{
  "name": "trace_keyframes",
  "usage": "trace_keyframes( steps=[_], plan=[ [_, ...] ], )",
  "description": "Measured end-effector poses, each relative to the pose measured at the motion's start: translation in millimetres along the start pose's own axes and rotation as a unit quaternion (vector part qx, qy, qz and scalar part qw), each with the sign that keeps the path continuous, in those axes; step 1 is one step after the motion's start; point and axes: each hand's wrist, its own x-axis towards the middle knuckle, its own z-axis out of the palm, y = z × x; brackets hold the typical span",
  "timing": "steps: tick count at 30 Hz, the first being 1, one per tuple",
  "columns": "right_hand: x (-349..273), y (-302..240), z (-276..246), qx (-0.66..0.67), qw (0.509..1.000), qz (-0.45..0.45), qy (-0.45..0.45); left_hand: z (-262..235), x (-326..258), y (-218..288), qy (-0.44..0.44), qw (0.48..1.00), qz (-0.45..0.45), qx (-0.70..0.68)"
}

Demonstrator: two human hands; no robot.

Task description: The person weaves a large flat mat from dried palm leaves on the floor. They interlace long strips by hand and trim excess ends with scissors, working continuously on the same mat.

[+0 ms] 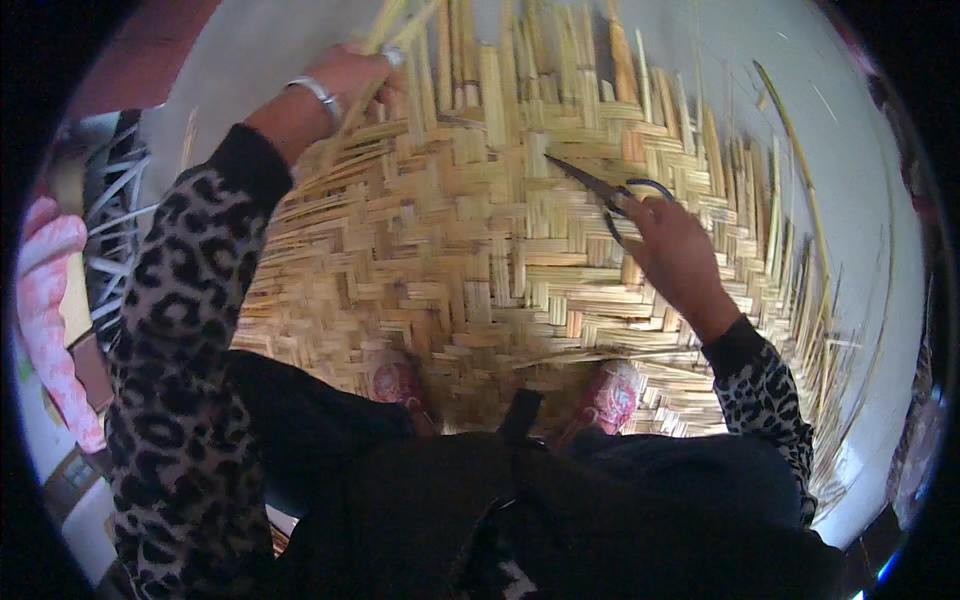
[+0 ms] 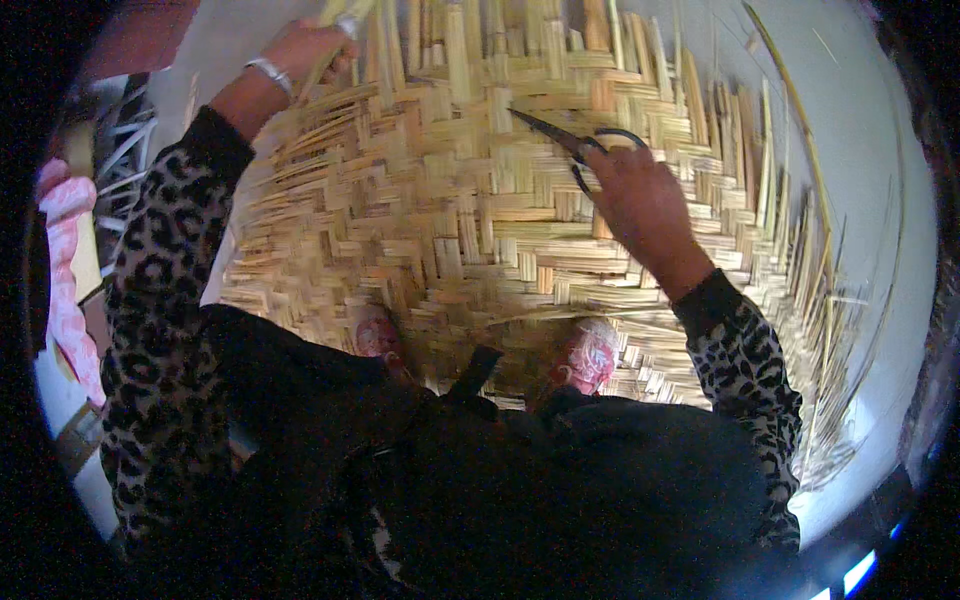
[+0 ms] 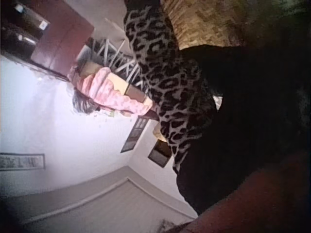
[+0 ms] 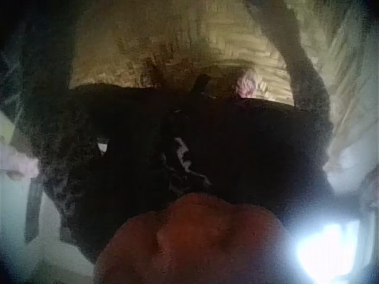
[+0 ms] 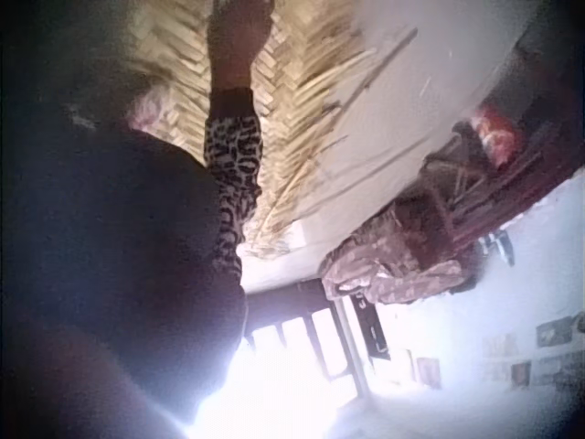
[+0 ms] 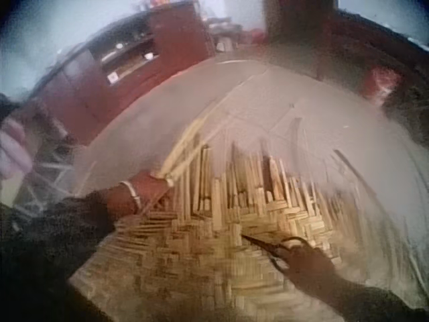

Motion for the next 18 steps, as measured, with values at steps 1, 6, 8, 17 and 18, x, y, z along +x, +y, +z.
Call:
trace_keyframes(
  steps=[1, 6, 8, 17, 18],
  plan=[
    [-16, -1, 1, 0.033, 0.999, -0.017, -0.010, -7, 6, 0, -0.034, 0.995, 0.054, 0.074],
    [-124, -8, 29, 0.027, 0.995, -0.066, -0.063, -29, 17, 10, 0.092, 0.983, 0.144, -0.070],
    [-154, -11, 38, 0.013, 0.998, -0.020, -0.056, -27, 12, 25, 0.092, 0.990, 0.103, -0.017],
    [-160, 4, 54, 0.030, 0.999, -0.005, -0.010, 42, -64, 48, 0.057, 0.996, 0.056, -0.040],
    [-162, 3, 55, 0.005, 1.000, -0.003, -0.011, 42, -83, 46, 0.030, 0.995, 0.050, -0.078]
  ],
)
